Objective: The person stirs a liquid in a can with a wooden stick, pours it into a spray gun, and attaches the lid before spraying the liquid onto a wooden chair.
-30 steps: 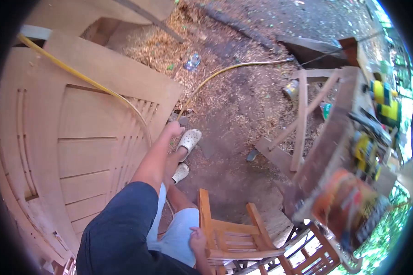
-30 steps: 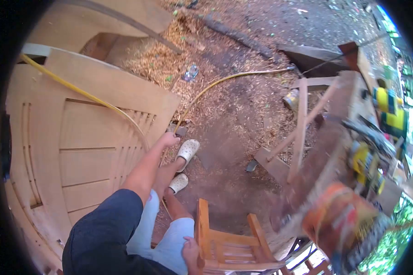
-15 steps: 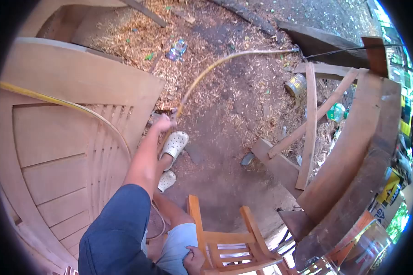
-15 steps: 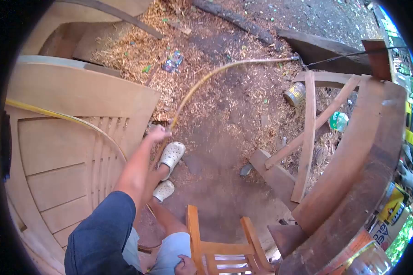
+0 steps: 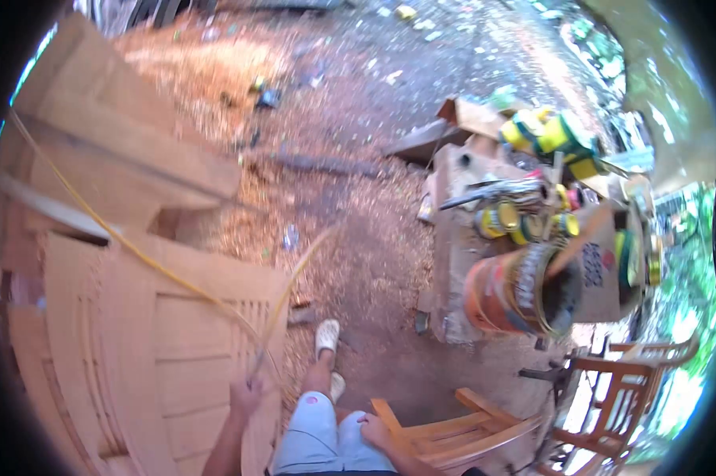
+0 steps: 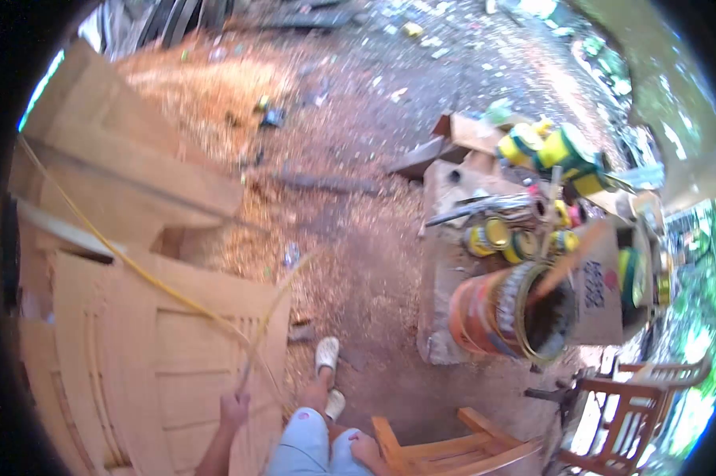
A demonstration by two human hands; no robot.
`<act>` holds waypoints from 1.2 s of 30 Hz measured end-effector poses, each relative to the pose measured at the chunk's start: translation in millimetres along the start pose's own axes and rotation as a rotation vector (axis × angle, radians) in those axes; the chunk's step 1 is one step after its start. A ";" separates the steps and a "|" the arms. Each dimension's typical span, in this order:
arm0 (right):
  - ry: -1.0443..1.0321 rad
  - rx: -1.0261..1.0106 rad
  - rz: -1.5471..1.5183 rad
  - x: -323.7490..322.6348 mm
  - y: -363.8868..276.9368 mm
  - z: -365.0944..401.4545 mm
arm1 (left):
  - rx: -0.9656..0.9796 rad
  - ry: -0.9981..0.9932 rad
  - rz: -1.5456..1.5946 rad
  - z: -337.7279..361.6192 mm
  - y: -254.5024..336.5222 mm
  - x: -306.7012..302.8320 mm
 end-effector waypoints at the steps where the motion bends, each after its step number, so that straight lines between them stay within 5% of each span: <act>1: -0.184 0.041 -0.236 10.1 -16.2 -17.3 | 0.078 0.035 0.048 40.9 14.6 -12.3; 2: -0.383 0.070 -0.462 12.3 -50.3 -32.4 | 0.211 0.135 -0.019 79.5 45.0 -29.3; 4: -0.372 0.011 -1.160 -3.5 -123.9 -55.1 | 0.344 0.175 -0.153 141.4 87.1 -36.9; 5: -0.529 -0.105 -1.309 -38.1 -202.6 -20.9 | 0.278 0.111 -0.148 160.7 83.4 -37.5; 7: -0.632 -0.135 -1.302 -63.7 -280.3 -26.0 | 0.150 -0.013 -0.140 186.5 66.5 -30.9; 9: -0.617 -0.051 -1.238 -55.8 -308.1 -49.9 | 0.254 0.142 -0.107 217.8 70.1 -48.4; 14: -0.530 0.196 -1.174 -24.1 -291.5 -100.2 | 0.279 0.228 -0.160 275.7 74.2 -106.1; 18: -0.339 0.083 -1.651 -45.8 -261.1 -140.3 | 0.236 0.353 -0.248 256.9 12.6 -142.0; 22: -0.153 -0.114 -1.850 -116.4 -208.4 -141.6 | 0.264 0.255 -0.326 205.2 -19.1 -148.9; 28: 0.232 -0.733 -1.707 -220.9 -246.8 -38.6 | 0.198 0.256 -0.226 123.0 -21.3 -168.9; 31: 0.169 -0.563 -1.665 -213.3 -278.9 -13.0 | 0.135 0.263 -0.183 117.0 -14.7 -181.5; 36: 0.068 -0.237 -1.954 -135.5 -203.7 -139.4 | -0.179 0.247 -0.181 168.5 -102.7 -181.7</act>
Point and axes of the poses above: each hand's wrist, its own z-axis away from the middle knuckle, its own x-axis out of the palm, y = z × x, the point moved 9 cm from there along -z, towards the middle knuckle, and after that the axes turned 13 degrees about -y, right-handed, at the moved point
